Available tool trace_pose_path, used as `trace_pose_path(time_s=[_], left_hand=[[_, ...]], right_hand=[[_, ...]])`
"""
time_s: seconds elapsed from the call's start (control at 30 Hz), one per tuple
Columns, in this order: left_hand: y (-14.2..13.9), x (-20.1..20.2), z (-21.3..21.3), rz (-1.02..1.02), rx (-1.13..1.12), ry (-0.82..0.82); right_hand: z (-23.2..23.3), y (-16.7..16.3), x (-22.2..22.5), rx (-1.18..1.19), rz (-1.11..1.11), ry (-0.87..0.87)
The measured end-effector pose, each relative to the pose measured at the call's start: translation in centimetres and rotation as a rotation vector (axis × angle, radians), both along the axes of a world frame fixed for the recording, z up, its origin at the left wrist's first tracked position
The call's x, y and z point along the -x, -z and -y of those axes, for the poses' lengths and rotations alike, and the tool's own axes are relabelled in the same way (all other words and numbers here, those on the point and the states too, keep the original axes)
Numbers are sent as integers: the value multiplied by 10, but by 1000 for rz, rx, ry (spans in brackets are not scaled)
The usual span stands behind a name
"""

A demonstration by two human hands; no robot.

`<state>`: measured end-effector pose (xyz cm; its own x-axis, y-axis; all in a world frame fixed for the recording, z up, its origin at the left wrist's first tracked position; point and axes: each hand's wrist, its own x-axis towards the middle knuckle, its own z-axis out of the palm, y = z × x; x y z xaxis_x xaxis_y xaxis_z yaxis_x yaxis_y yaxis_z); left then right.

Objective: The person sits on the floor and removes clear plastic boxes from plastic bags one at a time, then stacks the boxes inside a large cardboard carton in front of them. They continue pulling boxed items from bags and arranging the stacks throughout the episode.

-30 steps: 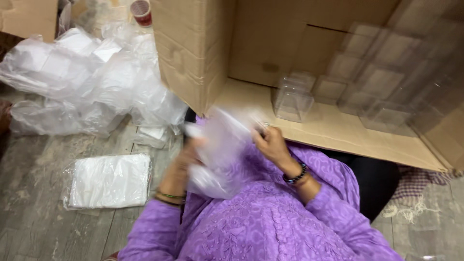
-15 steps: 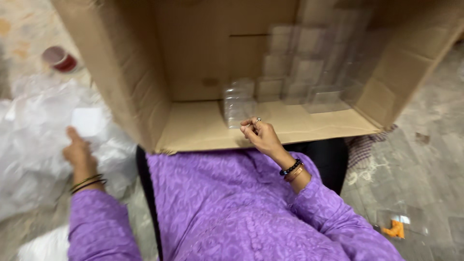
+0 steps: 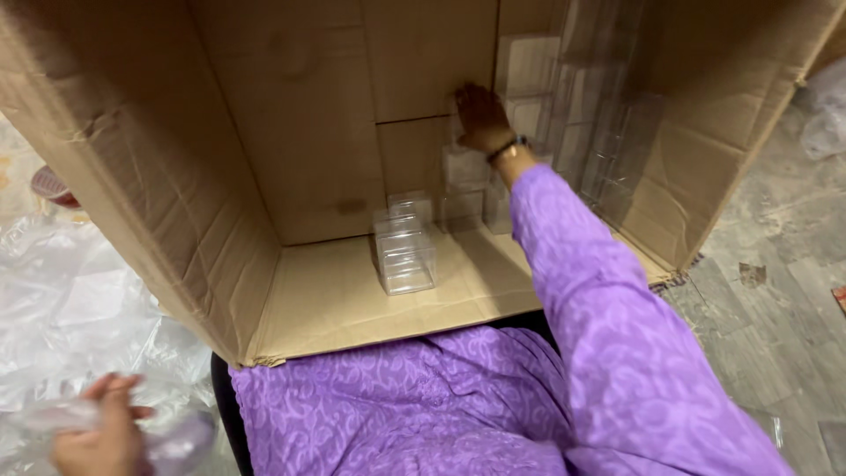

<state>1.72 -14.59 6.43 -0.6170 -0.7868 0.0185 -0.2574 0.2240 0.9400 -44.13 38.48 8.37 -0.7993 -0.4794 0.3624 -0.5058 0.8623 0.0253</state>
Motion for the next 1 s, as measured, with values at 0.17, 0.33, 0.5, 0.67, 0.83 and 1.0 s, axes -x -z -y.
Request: trace_pose_path(time_s=[0.17, 0.33, 0.5, 0.67, 0.83, 1.0], left_hand=[[-26, 12, -99, 319, 1, 420], [-16, 64, -152, 281, -91, 579], [3, 129, -204, 388, 262, 960], [14, 150, -264, 412, 215, 995], [7, 145, -270, 478, 222, 981], [3, 143, -268, 436, 204, 987]], right_hand=[[21, -32, 0, -357, 114, 152], [1, -81, -97, 171, 74, -305], [56, -35, -232, 282, 459, -506], [58, 7, -206, 374, 516, -527], [13, 33, -72, 237, 188, -190], [13, 38, -37, -238, 172, 13]])
